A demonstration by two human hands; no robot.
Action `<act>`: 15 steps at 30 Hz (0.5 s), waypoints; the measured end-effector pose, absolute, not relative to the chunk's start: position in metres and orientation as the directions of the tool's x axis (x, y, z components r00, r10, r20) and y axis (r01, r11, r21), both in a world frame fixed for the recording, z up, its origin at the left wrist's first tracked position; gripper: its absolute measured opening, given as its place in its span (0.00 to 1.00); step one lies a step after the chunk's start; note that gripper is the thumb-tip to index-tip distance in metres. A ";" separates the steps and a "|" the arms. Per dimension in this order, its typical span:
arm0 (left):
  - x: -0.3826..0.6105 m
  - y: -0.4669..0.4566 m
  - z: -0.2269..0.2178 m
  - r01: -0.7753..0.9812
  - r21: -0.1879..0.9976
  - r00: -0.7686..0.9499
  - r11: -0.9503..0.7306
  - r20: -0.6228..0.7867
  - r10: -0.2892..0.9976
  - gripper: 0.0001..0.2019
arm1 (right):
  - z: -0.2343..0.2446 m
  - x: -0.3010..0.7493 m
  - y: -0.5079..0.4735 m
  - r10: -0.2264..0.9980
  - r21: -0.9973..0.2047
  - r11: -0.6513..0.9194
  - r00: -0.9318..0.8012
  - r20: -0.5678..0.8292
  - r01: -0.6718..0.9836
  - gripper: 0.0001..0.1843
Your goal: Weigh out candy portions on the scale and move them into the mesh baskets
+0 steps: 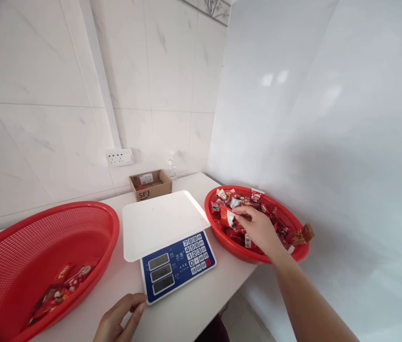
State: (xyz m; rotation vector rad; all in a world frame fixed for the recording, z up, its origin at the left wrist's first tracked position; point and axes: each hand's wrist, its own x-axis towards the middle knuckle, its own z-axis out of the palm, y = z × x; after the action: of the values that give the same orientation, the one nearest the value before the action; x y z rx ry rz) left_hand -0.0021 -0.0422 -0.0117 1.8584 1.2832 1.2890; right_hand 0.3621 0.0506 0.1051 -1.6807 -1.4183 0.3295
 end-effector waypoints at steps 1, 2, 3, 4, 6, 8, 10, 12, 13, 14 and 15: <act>-0.004 -0.041 -0.012 0.401 0.819 0.128 -0.410 0.393 0.911 0.12 | 0.108 0.355 0.054 0.877 -0.779 0.078 0.329 0.350 0.622 0.14; -0.005 -0.041 -0.012 0.403 0.817 0.161 -0.413 0.381 0.911 0.12 | 0.110 0.347 0.059 0.868 -0.809 0.113 0.339 0.363 0.577 0.14; -0.006 -0.040 -0.012 0.403 0.817 0.181 -0.412 0.369 0.911 0.11 | 0.112 0.337 0.065 0.867 -0.843 0.149 0.342 0.363 0.517 0.15; -0.007 -0.040 -0.012 0.403 0.820 0.187 -0.407 0.361 0.914 0.11 | 0.114 0.326 0.071 0.874 -0.877 0.183 0.335 0.352 0.444 0.16; -0.007 -0.040 -0.012 0.403 0.830 0.163 -0.386 0.350 0.922 0.12 | 0.115 0.302 0.084 0.905 -0.934 0.224 0.296 0.305 0.279 0.17; -0.007 -0.041 -0.010 0.410 0.835 0.151 -0.367 0.334 0.930 0.13 | 0.113 0.277 0.096 0.951 -0.966 0.219 0.192 0.242 0.136 0.19; -0.008 -0.040 -0.007 0.427 0.833 0.165 -0.351 0.310 0.936 0.14 | 0.107 0.253 0.107 0.977 -0.973 0.199 0.050 0.206 0.116 0.20; -0.009 -0.040 -0.004 0.443 0.836 0.158 -0.325 0.284 0.946 0.15 | 0.097 0.232 0.112 0.972 -0.939 0.236 -0.079 0.224 0.249 0.22; -0.009 -0.040 -0.002 0.446 0.839 0.146 -0.311 0.275 0.950 0.15 | 0.091 0.223 0.114 0.958 -0.893 0.285 -0.137 0.252 0.348 0.23; -0.009 -0.041 -0.001 0.448 0.842 0.135 -0.300 0.268 0.954 0.15 | 0.084 0.215 0.113 0.938 -0.828 0.344 -0.202 0.282 0.442 0.24; -0.009 -0.041 0.000 0.447 0.845 0.128 -0.294 0.265 0.956 0.15 | 0.077 0.207 0.112 0.913 -0.755 0.406 -0.274 0.303 0.515 0.24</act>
State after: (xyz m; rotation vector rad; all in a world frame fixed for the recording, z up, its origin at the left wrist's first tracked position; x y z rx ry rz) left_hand -0.0091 -0.0408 -0.0003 1.8197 1.3528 1.1096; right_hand 0.2071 0.1122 0.0770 -1.2174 -1.9283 0.6877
